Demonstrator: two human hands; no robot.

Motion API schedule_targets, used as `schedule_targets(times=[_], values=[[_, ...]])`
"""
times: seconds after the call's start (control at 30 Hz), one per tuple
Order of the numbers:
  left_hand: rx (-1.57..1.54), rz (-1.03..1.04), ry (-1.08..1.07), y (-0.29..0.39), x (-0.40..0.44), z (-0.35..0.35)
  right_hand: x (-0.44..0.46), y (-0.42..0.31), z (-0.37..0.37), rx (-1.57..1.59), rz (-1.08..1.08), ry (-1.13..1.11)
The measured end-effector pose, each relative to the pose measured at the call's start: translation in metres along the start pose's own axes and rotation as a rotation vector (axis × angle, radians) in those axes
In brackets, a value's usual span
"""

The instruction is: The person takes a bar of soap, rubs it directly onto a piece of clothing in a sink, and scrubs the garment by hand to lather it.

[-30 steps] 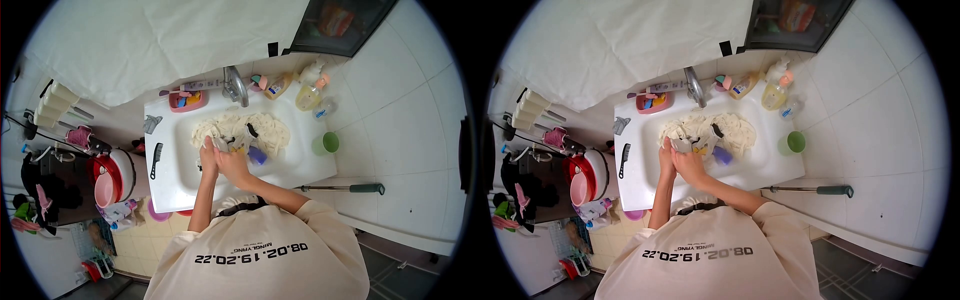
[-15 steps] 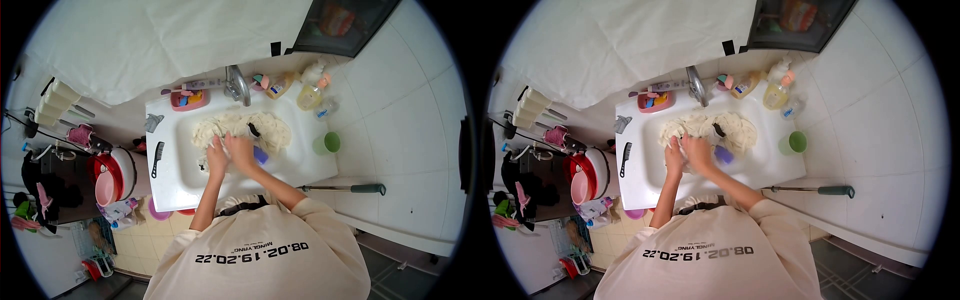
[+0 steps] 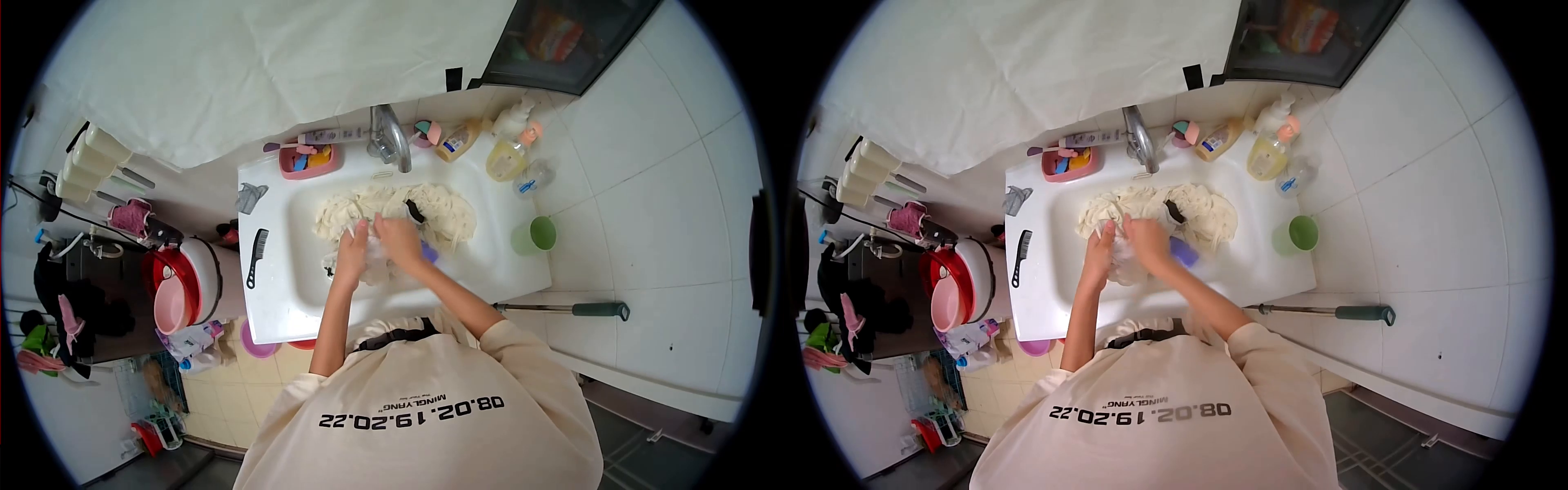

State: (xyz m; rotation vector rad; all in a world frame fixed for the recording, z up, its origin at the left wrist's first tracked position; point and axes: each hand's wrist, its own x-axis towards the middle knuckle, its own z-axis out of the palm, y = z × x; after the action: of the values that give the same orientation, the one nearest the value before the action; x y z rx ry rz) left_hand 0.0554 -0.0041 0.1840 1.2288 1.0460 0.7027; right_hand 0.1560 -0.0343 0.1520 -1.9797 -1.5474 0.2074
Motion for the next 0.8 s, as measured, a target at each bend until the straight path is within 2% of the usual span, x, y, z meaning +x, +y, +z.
schedule_targets(times=[0.07,0.1,0.13,0.2,0.23,0.27,0.3,0.33,0.4,0.43,0.47,0.53,0.6,0.7,0.8], values=[[0.019,0.041,0.003,0.007,0.000,-0.004,0.011,0.009,-0.010,0.315,0.115,-0.085],[0.084,-0.046,-0.093,0.012,-0.002,-0.012,0.012,0.013,-0.015,0.320,0.153,-0.251],[0.149,-0.134,-0.190,0.024,-0.005,-0.018,0.012,0.012,-0.020,0.320,0.153,-0.249],[0.259,-0.116,-0.273,0.033,-0.004,-0.034,0.010,0.010,-0.029,0.658,0.095,-0.244],[0.370,-0.097,-0.355,0.037,-0.005,-0.038,0.011,0.003,-0.040,0.658,0.096,-0.243],[0.370,-0.098,-0.357,0.043,-0.009,-0.039,0.013,-0.007,-0.055,0.743,-0.062,-0.269],[0.427,0.028,-0.451,0.050,-0.013,-0.039,0.015,-0.014,-0.066,0.825,-0.221,-0.293],[0.483,0.156,-0.546,0.057,-0.016,-0.039,0.018,-0.015,-0.072,0.825,-0.219,-0.289],[0.528,0.178,-0.535,0.068,-0.021,-0.037,0.023,-0.013,-0.080,1.009,-0.327,-0.762],[0.570,0.198,-0.520,0.072,-0.023,-0.036,0.022,-0.013,-0.082,1.008,-0.327,-0.760],[0.570,0.199,-0.520,0.074,-0.024,-0.037,0.022,-0.012,-0.083,0.987,-0.263,-0.848],[0.479,0.062,-0.543,0.077,-0.026,-0.040,0.022,-0.011,-0.085,0.963,-0.201,-0.936],[0.431,-0.001,-0.466,0.075,-0.028,-0.043,0.024,-0.008,-0.084,0.563,-0.135,-0.998],[0.323,-0.082,-0.354,0.067,-0.028,-0.041,0.025,0.005,-0.065,0.512,-0.257,-0.988],[0.219,-0.145,-0.301,0.068,-0.027,-0.043,0.018,0.013,-0.060,0.627,-0.199,-0.886]])
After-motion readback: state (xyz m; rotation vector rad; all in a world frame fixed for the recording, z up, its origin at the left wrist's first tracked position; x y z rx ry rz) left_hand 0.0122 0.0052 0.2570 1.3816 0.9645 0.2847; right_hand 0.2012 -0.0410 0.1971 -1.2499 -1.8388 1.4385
